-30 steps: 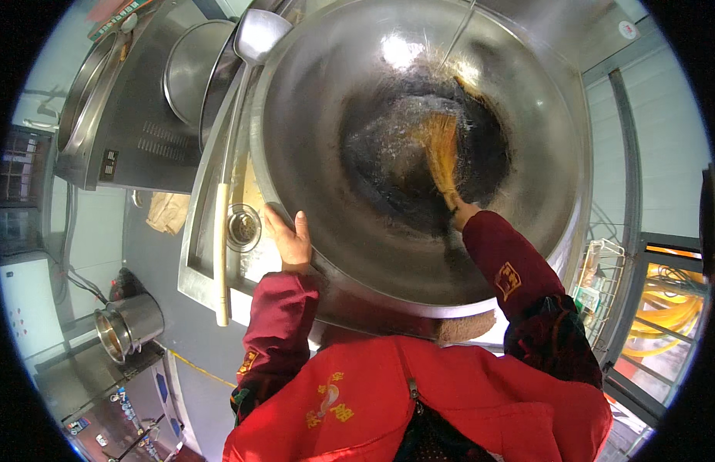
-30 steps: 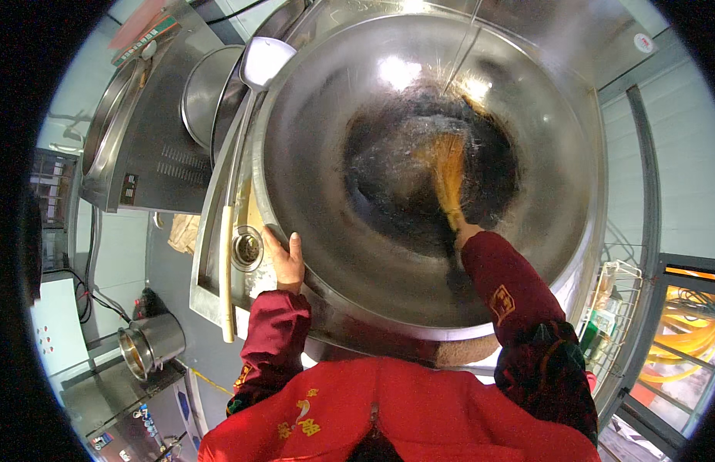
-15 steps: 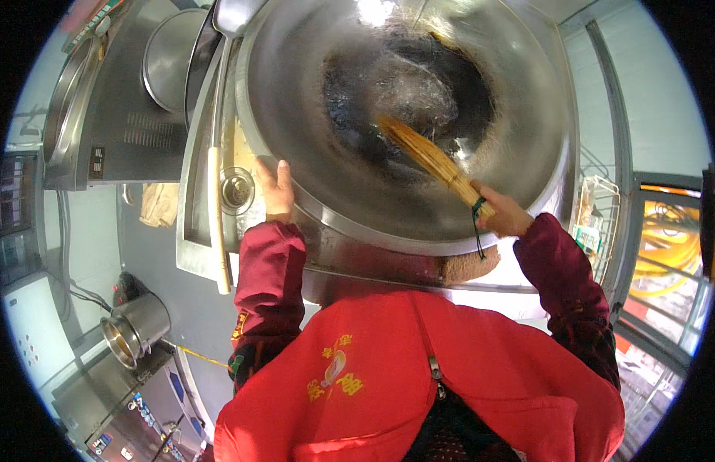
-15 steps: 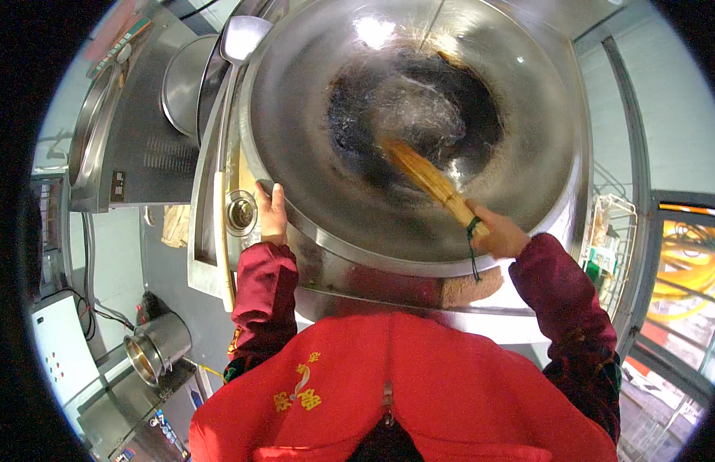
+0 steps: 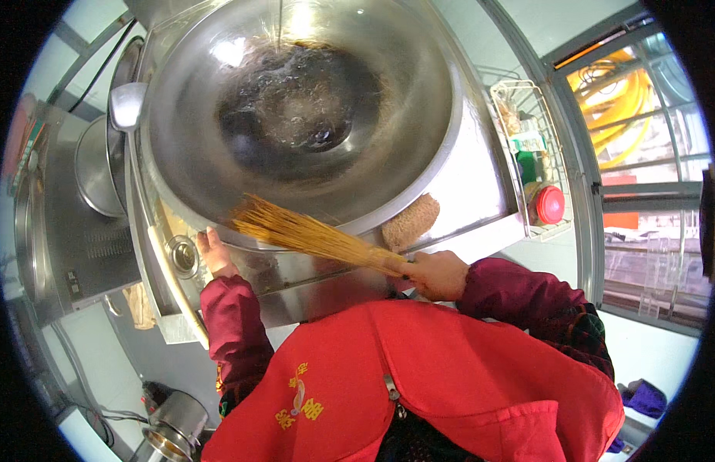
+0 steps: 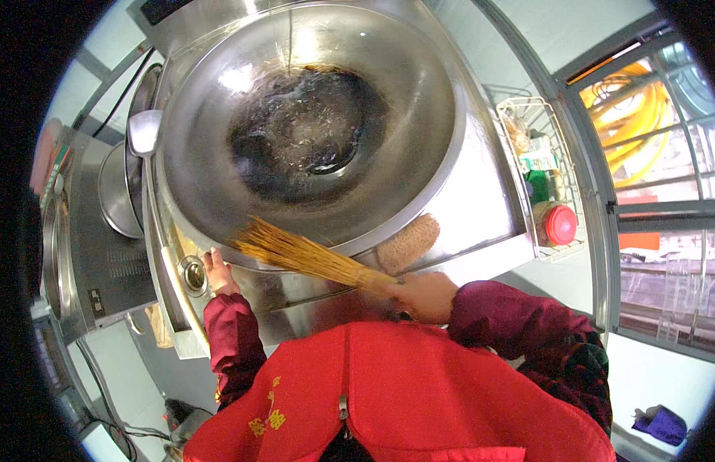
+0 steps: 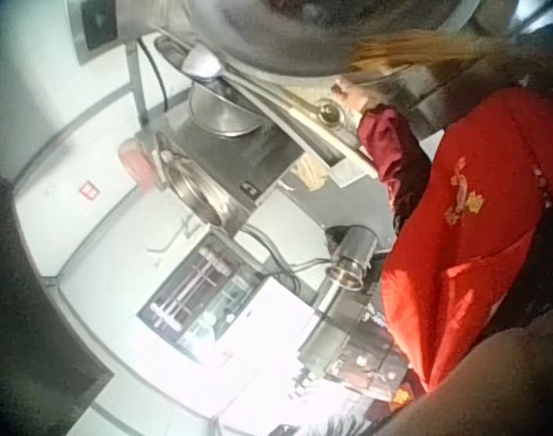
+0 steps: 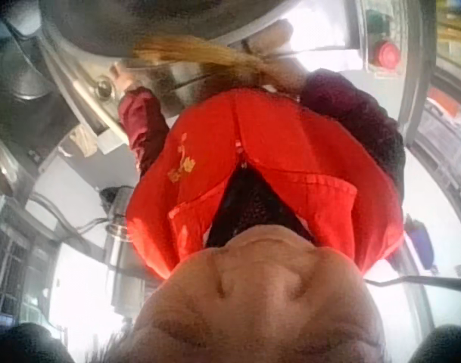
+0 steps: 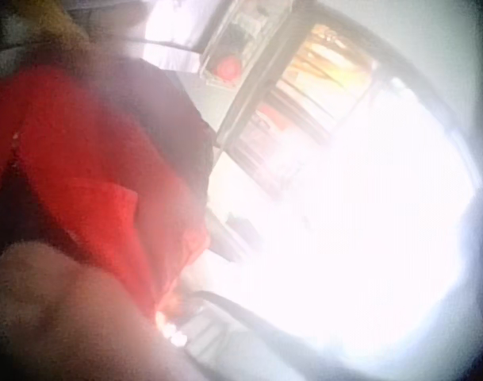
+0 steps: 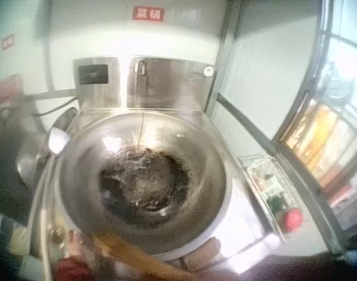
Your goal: The person cleans a large metal wok in a commercial kitchen. They use a spatula and a brush to scrub the interior, then scoop out liquid with a ladle and rinse the wok with water from a tap. The person also uses a small broom to sweep the wok's surface.
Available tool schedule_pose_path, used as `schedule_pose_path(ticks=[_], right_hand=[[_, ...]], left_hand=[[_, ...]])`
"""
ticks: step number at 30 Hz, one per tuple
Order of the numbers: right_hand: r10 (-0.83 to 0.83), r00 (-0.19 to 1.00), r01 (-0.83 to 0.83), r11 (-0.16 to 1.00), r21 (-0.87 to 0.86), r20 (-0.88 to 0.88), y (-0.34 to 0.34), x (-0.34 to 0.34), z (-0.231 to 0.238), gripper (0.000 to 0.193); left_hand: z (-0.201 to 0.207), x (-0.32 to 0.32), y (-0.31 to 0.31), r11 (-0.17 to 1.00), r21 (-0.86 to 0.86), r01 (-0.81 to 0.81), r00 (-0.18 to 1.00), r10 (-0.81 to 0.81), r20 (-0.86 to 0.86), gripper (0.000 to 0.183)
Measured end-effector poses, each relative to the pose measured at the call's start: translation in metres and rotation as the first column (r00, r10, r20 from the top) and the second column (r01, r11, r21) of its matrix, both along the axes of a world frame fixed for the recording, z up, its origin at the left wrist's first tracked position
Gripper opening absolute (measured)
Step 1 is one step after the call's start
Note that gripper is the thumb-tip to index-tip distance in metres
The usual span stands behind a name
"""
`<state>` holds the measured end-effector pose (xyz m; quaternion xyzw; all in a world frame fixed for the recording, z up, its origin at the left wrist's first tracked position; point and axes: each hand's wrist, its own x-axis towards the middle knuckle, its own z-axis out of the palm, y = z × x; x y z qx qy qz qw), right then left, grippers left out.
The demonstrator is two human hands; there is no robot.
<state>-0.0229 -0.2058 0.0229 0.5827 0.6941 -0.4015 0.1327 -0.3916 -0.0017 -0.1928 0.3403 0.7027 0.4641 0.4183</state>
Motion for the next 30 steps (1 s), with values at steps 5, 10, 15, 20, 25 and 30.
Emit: schedule_pose_path(ticks=[5, 10, 15, 20, 25, 30], right_hand=[[-0.069, 0.967, 0.047, 0.994, 0.094, 0.245, -0.056, 0.06, 0.001, 0.052], [-0.216, 0.86, 0.145, 0.972, 0.184, 0.463, -0.079, 0.133, 0.001, 0.048], [-0.384, 0.729, 0.325, 0.923, 0.207, 0.566, -0.047, 0.2, -0.009, 0.055], [-0.45, 0.728, 0.282, 0.884, 0.373, 0.518, 0.029, 0.218, -0.003, 0.061], [-0.459, 0.844, 0.365, 0.87, 0.331, 0.277, 0.132, 0.208, -0.045, 0.067], [-0.672, 0.74, 0.669, 0.73, 0.14, -0.033, 0.242, 0.159, -0.156, 0.067]], left_hand=[[0.01, 0.013, 0.01, 0.996, 0.085, 0.036, 0.995, -0.027, -0.099, 0.043], [0.017, 0.03, 0.017, 0.999, 0.044, -0.027, 0.98, 0.035, -0.197, 0.05], [0.017, 0.034, 0.022, 0.995, -0.025, -0.094, 0.863, 0.069, -0.5, 0.06], [0.011, 0.024, 0.028, 0.976, -0.122, -0.182, 0.723, 0.049, -0.689, 0.073], [0.001, 0.028, 0.022, 0.981, -0.038, -0.191, 0.699, 0.109, -0.707, 0.073], [-0.003, 0.036, 0.015, 0.984, 0.07, -0.166, 0.709, 0.169, -0.684, 0.07]])
